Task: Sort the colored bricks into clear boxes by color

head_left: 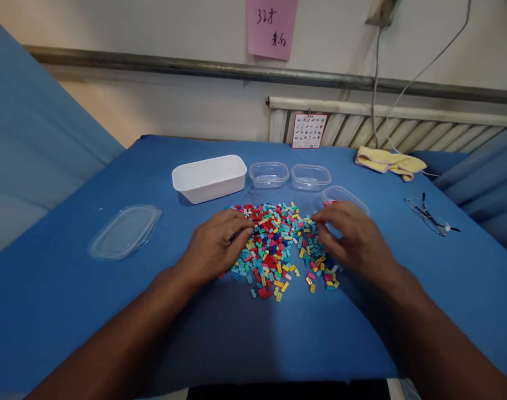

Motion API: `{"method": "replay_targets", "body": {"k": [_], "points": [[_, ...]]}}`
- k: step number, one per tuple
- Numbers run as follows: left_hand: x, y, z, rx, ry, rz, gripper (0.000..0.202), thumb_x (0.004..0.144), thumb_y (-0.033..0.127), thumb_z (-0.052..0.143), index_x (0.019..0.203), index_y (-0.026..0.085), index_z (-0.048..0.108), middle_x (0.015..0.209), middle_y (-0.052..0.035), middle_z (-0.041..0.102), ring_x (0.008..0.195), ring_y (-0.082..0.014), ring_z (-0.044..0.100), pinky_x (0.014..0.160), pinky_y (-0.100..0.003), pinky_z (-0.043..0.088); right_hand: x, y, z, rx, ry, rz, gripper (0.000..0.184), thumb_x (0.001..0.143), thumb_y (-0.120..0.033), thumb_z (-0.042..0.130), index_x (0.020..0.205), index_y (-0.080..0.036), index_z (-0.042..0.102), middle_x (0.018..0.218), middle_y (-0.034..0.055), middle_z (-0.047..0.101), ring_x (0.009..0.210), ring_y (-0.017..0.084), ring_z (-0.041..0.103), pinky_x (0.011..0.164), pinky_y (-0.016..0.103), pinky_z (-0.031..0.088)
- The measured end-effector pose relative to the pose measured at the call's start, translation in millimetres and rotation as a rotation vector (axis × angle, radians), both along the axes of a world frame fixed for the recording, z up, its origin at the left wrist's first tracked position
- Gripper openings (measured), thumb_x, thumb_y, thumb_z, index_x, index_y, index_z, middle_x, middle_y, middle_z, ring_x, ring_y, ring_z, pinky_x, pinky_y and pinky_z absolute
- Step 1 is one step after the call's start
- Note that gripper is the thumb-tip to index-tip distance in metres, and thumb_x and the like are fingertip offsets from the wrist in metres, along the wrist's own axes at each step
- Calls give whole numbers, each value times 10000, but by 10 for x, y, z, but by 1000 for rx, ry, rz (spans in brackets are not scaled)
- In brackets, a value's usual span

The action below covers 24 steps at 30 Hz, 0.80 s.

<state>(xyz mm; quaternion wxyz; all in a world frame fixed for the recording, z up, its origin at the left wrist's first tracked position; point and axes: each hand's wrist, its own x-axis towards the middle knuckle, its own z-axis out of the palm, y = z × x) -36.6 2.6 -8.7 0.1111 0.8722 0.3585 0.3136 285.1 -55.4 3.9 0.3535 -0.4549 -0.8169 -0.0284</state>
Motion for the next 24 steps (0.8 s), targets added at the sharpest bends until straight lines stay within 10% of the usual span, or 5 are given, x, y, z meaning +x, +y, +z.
{"method": "replay_targets", "body": {"k": [7, 17, 24], "points": [[-3, 6, -39, -15, 10, 2, 217, 1074, 302, 607, 1134, 228, 802, 1150, -81, 792, 1101, -234, 745, 953, -381, 608, 472, 137, -49, 82, 10, -353, 218, 1053, -250, 625, 1237, -227, 740, 1163, 141, 790, 1071, 345, 728, 944, 538, 577], [16, -3, -27, -5, 22, -15, 209, 1071, 275, 612, 1122, 213, 806, 1124, -89, 792, 1082, -229, 738, 938, -366, 598, -471, -195, -71, -257, -62, 526, 255, 1042, -400, 722, 1239, -239, 711, 1191, 90, 761, 1063, 248, 700, 935, 424, 555], [13, -3, -37, -2, 5, -11, 193, 1061, 254, 625, 1108, 205, 806, 1110, -88, 790, 1051, -220, 739, 911, -344, 594, -553, -161, -154, -255, -216, 513, 164, 1083, -335, 641, 1043, -208, 736, 1079, 74, 731, 989, 229, 641, 902, 408, 500]]}}
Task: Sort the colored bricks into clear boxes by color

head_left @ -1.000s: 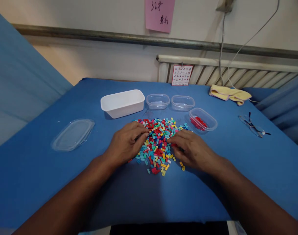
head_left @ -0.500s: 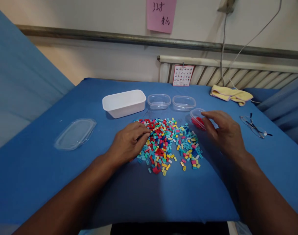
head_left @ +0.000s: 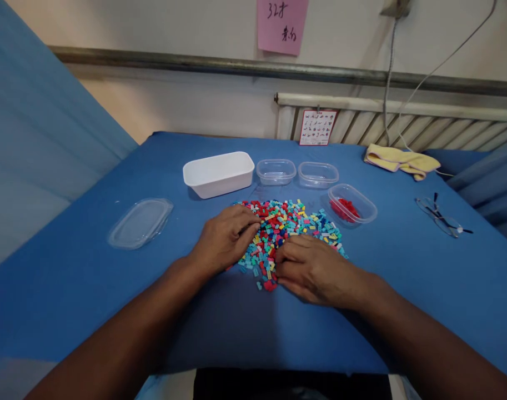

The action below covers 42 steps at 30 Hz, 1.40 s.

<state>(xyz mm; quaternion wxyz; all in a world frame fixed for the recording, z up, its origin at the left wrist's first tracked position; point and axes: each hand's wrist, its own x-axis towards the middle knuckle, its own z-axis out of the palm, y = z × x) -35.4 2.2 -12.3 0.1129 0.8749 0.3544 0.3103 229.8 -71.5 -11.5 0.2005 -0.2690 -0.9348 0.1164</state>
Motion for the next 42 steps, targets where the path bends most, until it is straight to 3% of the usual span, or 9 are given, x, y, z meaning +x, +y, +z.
{"method": "replay_targets", "body": {"k": [5, 9, 14, 25, 31, 34, 37, 40, 42], "points": [[3, -15, 32, -5, -10, 11, 197, 1062, 254, 622, 1124, 200, 802, 1098, -87, 783, 1048, -220, 733, 907, -351, 592, 148, 20, 47, 35, 58, -96, 156, 1097, -278, 601, 1053, -202, 729, 1034, 73, 732, 949, 219, 631, 873, 399, 487], [3, -17, 22, 5, -27, 20, 193, 1060, 259, 633, 1129, 193, 800, 1077, -83, 778, 1018, -212, 734, 889, -349, 593, -73, -82, 36, 63, 81, 5, 136, 1092, -266, 615, 1125, -209, 734, 1115, 64, 750, 1011, 212, 639, 913, 393, 489], [-3, -1, -2, 25, -29, 30, 186, 1061, 249, 636, 1120, 187, 801, 1066, -84, 774, 1004, -210, 731, 890, -359, 594, -274, -123, -13, 153, -87, 63, 187, 1108, -225, 575, 1040, -212, 749, 987, 51, 735, 926, 220, 610, 816, 389, 468], [37, -64, 40, 126, -25, -57, 160, 1064, 221, 638, 1139, 185, 774, 1093, -86, 786, 1033, -217, 729, 903, -374, 602, 360, 122, -90, -1, 165, -195, 159, 1099, -191, 586, 1194, -200, 713, 1054, 79, 770, 939, 192, 714, 839, 319, 567], [261, -231, 79, 136, 89, -316, 169, 1064, 249, 644, 1151, 176, 769, 1137, -88, 779, 1048, -221, 715, 942, -388, 583, 559, 154, -70, -11, 27, -305, 162, 1051, -154, 605, 1143, -202, 729, 1008, 80, 756, 903, 214, 719, 785, 329, 553], [322, -291, 53, 133, 183, -337, 178, 1069, 293, 644, 1126, 195, 782, 1173, -88, 773, 1092, -241, 708, 980, -420, 568, 552, 108, 38, -28, -27, -301, 158, 1052, -171, 598, 1113, -194, 742, 950, 76, 740, 874, 222, 698, 766, 343, 533], [291, -286, 47, 147, 231, -345, 169, 1063, 281, 644, 1028, 196, 785, 1168, -77, 775, 1087, -243, 704, 997, -430, 552, 448, 63, 112, -53, 25, -209, 155, 1068, -206, 597, 1119, -203, 743, 1020, 86, 759, 951, 231, 701, 854, 375, 543], [212, -240, 74, 152, 222, -327, 166, 1061, 268, 641, 1022, 200, 788, 1155, -74, 778, 1074, -239, 704, 1002, -433, 543, 359, 53, 103, -94, 39, -114, 175, 1059, -190, 613, 1185, -214, 731, 1129, 93, 769, 1028, 230, 698, 928, 388, 544], [165, -203, 95, 146, 209, -300, 169, 1068, 278, 639, 1051, 203, 789, 1135, -80, 778, 1058, -236, 709, 979, -426, 548, 372, 66, 77, -105, 6, -131, 175, 1054, -170, 607, 1179, -202, 727, 1080, 90, 765, 995, 228, 692, 889, 380, 547]]}}
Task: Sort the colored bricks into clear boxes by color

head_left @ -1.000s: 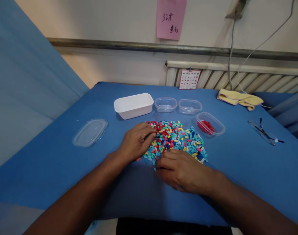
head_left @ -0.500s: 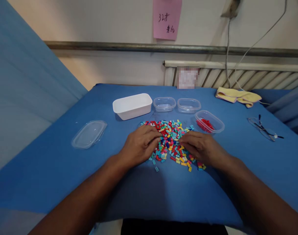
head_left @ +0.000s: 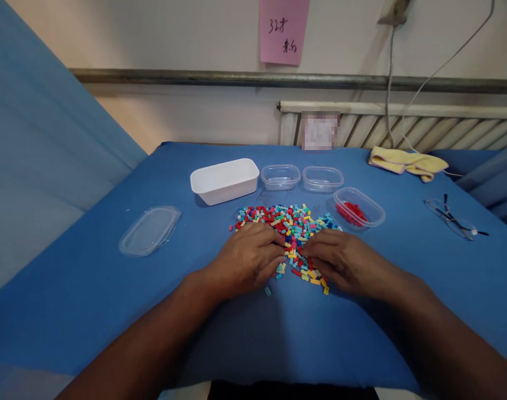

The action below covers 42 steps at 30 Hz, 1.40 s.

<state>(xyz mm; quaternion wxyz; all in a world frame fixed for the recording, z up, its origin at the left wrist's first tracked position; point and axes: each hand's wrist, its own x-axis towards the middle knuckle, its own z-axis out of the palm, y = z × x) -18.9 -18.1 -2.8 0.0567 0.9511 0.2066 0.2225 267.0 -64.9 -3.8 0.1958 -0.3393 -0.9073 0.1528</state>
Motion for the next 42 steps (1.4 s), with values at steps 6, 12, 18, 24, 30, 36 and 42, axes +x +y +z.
{"method": "replay_targets", "body": {"k": [6, 12, 18, 24, 30, 36, 42], "points": [[-74, 92, 22, -3, -59, 90, 168, 1073, 266, 624, 1064, 204, 780, 1105, -88, 777, 1011, -234, 716, 908, -415, 556, 196, 1, 75, -64, -71, -7, 144, 1047, -179, 618, 1069, -208, 757, 986, 75, 746, 912, 217, 685, 822, 360, 545], [-88, 123, 14, -1, -184, 119, 143, 1062, 223, 629, 1043, 191, 768, 1094, -90, 782, 1004, -224, 722, 918, -410, 566, 48, -55, 117, -28, -4, 17, 163, 1078, -236, 613, 1178, -207, 739, 1083, 98, 758, 987, 235, 691, 879, 391, 554], [-79, 119, 9, -22, -195, 119, 158, 1069, 218, 614, 1037, 191, 767, 1069, -82, 783, 999, -216, 721, 929, -405, 570, 10, -59, 28, -43, -27, 41, 179, 1115, -252, 571, 1174, -198, 731, 1055, 92, 751, 981, 224, 691, 877, 385, 571], [-88, 128, 14, -24, -200, 121, 165, 1072, 222, 609, 1035, 191, 767, 1062, -81, 785, 990, -216, 721, 919, -407, 573, 240, 5, 38, -19, 63, -67, 195, 1088, -243, 614, 1259, -220, 705, 1099, 95, 754, 976, 218, 718, 851, 367, 594], [-90, 139, 15, -45, -197, 122, 184, 1074, 223, 593, 1043, 201, 773, 1065, -81, 790, 1008, -221, 726, 941, -415, 578, 297, 48, 46, 27, 56, -127, 142, 1090, -253, 611, 1180, -224, 716, 1020, 76, 743, 885, 200, 714, 780, 338, 577], [-101, 187, -36, -64, -200, 133, 181, 1070, 234, 601, 1028, 202, 774, 1061, -82, 792, 991, -218, 734, 937, -417, 579, 186, 6, -3, -15, -129, -76, 155, 1080, -184, 589, 1077, -197, 744, 971, 76, 726, 871, 206, 703, 760, 331, 547], [-119, 233, -57, -38, -198, 148, 155, 1057, 223, 623, 1059, 193, 775, 1066, -90, 795, 998, -226, 731, 924, -416, 574, 231, 1, 19, -13, -148, -73, 188, 1060, -177, 615, 1161, -219, 768, 1005, 79, 752, 893, 207, 713, 746, 312, 540]]}}
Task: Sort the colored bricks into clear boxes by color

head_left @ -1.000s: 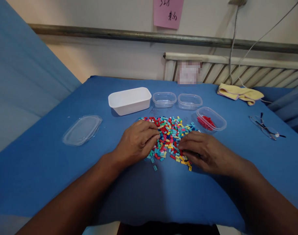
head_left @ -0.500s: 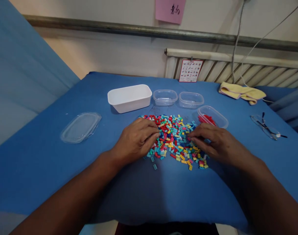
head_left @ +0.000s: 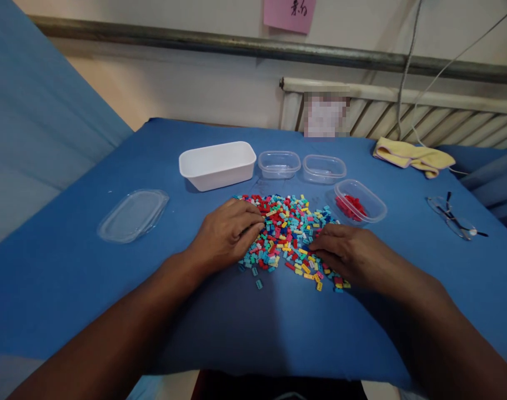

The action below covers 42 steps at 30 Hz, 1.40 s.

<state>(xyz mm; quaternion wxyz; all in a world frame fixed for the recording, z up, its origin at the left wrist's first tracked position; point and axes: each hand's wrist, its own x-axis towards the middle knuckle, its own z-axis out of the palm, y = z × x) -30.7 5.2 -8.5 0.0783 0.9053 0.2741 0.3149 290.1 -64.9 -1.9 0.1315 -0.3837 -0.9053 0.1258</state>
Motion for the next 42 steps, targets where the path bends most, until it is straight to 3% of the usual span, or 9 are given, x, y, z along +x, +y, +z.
{"method": "replay_targets", "body": {"k": [5, 12, 15, 25, 31, 33, 38, 42], "points": [[18, -15, 19, 24, 19, -6, 137, 1042, 196, 635, 1051, 200, 772, 1067, -76, 792, 999, -219, 730, 929, -405, 579, -75, -22, 33, -27, 13, -4, 194, 1089, -221, 599, 1160, -228, 779, 1000, 73, 763, 871, 196, 721, 756, 312, 552], [23, -43, 44, 4, 79, -24, 159, 1066, 220, 612, 1061, 200, 769, 1074, -80, 785, 1003, -224, 726, 909, -405, 585, -103, -29, -45, -64, -37, -153, 106, 1055, -223, 647, 1060, -226, 753, 1003, 64, 762, 873, 209, 718, 738, 320, 525], [15, -40, 34, -3, 87, -25, 160, 1070, 225, 609, 1067, 195, 767, 1074, -80, 781, 994, -223, 721, 902, -404, 584, -105, -37, -38, -100, -41, -146, 122, 1062, -204, 619, 1054, -232, 738, 943, 41, 734, 824, 194, 692, 702, 315, 480], [6, -68, 52, 17, 81, 2, 142, 1063, 190, 620, 1040, 188, 759, 1058, -83, 784, 970, -217, 727, 896, -394, 580, -186, -39, -61, 7, -55, -120, 157, 1055, -157, 558, 990, -210, 691, 852, 24, 677, 733, 177, 646, 643, 319, 392], [-6, -81, 72, 19, 43, -11, 117, 1052, 180, 640, 1035, 179, 756, 1044, -82, 779, 970, -215, 724, 899, -389, 578, -131, -39, 59, -5, 51, -150, 100, 1060, -173, 580, 1052, -225, 665, 928, 25, 710, 782, 170, 668, 687, 297, 447], [-7, -85, 74, 14, 37, -11, 121, 1053, 179, 639, 1030, 175, 758, 1049, -86, 779, 974, -215, 725, 901, -388, 578, -57, -36, 128, 77, 115, -217, 118, 1086, -216, 558, 1101, -225, 675, 994, 46, 732, 859, 189, 700, 748, 311, 494], [-7, -83, 54, 11, 23, -22, 130, 1057, 181, 634, 1025, 173, 759, 1057, -88, 782, 984, -214, 726, 919, -393, 579, 253, 50, 193, 438, 182, -620, 198, 1084, -365, 600, 1115, -216, 727, 996, 72, 754, 811, 215, 702, 706, 342, 502], [-1, -77, 44, 16, 21, -30, 126, 1054, 180, 638, 1035, 170, 762, 1051, -87, 783, 978, -213, 726, 914, -398, 587, 428, 149, 104, 498, 97, -719, 229, 1079, -372, 608, 1142, -208, 754, 1045, 95, 783, 868, 258, 731, 708, 365, 518]]}}
